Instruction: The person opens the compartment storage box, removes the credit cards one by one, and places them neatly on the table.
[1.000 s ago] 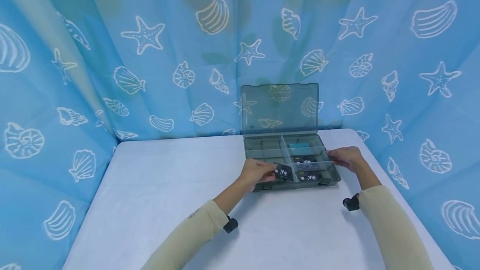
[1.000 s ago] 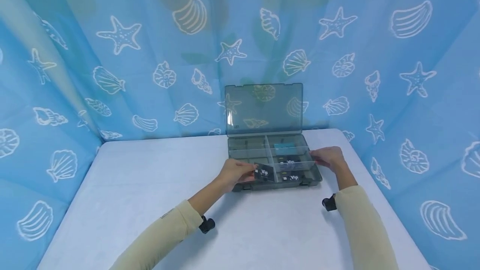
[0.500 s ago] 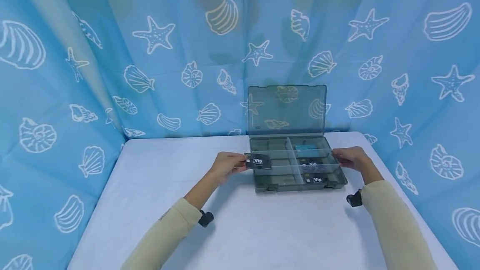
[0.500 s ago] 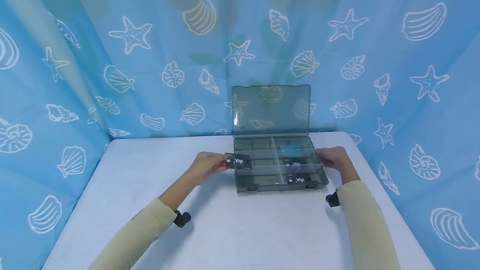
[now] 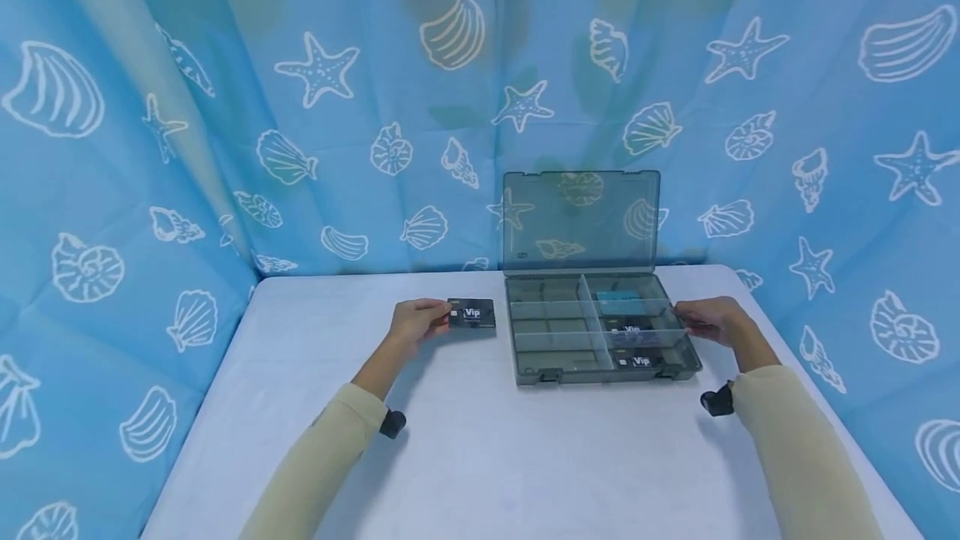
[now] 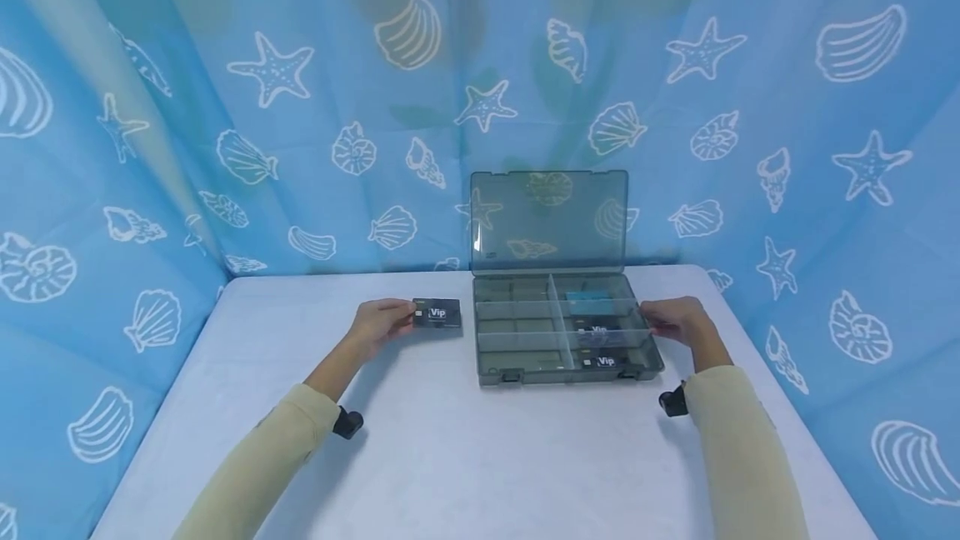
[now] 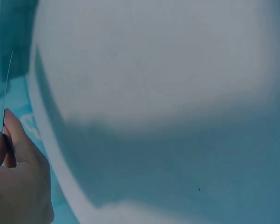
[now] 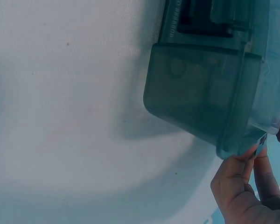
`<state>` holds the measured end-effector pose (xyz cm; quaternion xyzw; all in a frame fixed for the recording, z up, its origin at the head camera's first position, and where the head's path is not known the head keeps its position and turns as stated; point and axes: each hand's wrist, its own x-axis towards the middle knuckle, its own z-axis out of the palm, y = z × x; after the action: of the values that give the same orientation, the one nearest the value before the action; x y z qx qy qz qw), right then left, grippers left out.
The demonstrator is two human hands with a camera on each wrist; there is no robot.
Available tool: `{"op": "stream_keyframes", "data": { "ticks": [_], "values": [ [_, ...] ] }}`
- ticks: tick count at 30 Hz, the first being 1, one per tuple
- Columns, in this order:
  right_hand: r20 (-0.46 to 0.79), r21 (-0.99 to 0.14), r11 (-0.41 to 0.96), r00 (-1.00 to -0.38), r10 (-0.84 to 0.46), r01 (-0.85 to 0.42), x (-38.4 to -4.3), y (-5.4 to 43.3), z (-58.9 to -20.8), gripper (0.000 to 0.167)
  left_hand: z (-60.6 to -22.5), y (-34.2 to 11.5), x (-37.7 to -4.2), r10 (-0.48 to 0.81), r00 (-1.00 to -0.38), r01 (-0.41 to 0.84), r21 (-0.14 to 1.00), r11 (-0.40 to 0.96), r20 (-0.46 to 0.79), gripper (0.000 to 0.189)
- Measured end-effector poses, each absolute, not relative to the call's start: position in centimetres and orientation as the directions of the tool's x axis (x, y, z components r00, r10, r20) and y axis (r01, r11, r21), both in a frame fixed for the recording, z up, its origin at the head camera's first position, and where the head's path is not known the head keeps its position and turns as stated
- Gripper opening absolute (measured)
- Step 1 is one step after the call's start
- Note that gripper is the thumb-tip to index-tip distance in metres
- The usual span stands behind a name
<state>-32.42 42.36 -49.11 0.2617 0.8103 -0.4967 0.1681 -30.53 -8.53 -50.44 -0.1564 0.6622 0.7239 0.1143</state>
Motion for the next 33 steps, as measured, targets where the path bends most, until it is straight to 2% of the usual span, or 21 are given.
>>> {"op": "stream_keyframes", "data": {
  "ticks": [10, 15, 19, 23, 26, 30, 33],
  "values": [
    [-0.522, -0.720, 0.369, -0.809, 0.271, 0.588, -32.2, 41.8, -49.1, 0.045, -52.5, -9.0, -34.1, -0.185, -0.889, -0.430, 0.903, 0.017, -0.420, 0.025],
    [-0.518, -0.723, 0.361, -0.808, 0.281, 0.589, -32.2, 41.8, -48.8, 0.046, -52.5, -8.3, -35.6, -0.279, -0.850, -0.497, 0.856, 0.144, -0.447, 0.032],
    [-0.526, -0.722, 0.350, -0.803, 0.282, 0.596, -32.1, 41.8, -49.0, 0.051, -52.3, -8.1, -36.2, -0.284, -0.830, -0.539, 0.821, 0.186, -0.480, 0.045],
    [-0.522, -0.723, 0.357, -0.806, 0.279, 0.592, -32.1, 41.8, -49.3, 0.049, -52.0, -8.3, -36.5, -0.264, -0.844, -0.526, 0.815, 0.241, -0.467, 0.055],
    [-0.520, -0.719, 0.367, -0.807, 0.278, 0.590, -32.1, 41.8, -49.5, 0.048, -51.9, -8.3, -36.4, -0.255, -0.871, -0.486, 0.812, 0.324, -0.420, 0.051],
    [-0.515, -0.713, 0.382, -0.809, 0.284, 0.588, -32.3, 41.9, -49.4, 0.044, -51.7, -7.9, -36.0, -0.230, -0.932, -0.362, 0.766, 0.532, -0.280, 0.037],
    [-0.516, -0.709, 0.389, -0.809, 0.282, 0.588, -32.4, 42.0, -49.3, 0.042, -51.3, -7.2, -35.6, -0.191, -0.967, -0.254, 0.686, 0.682, -0.167, 0.034]
  ]
}}
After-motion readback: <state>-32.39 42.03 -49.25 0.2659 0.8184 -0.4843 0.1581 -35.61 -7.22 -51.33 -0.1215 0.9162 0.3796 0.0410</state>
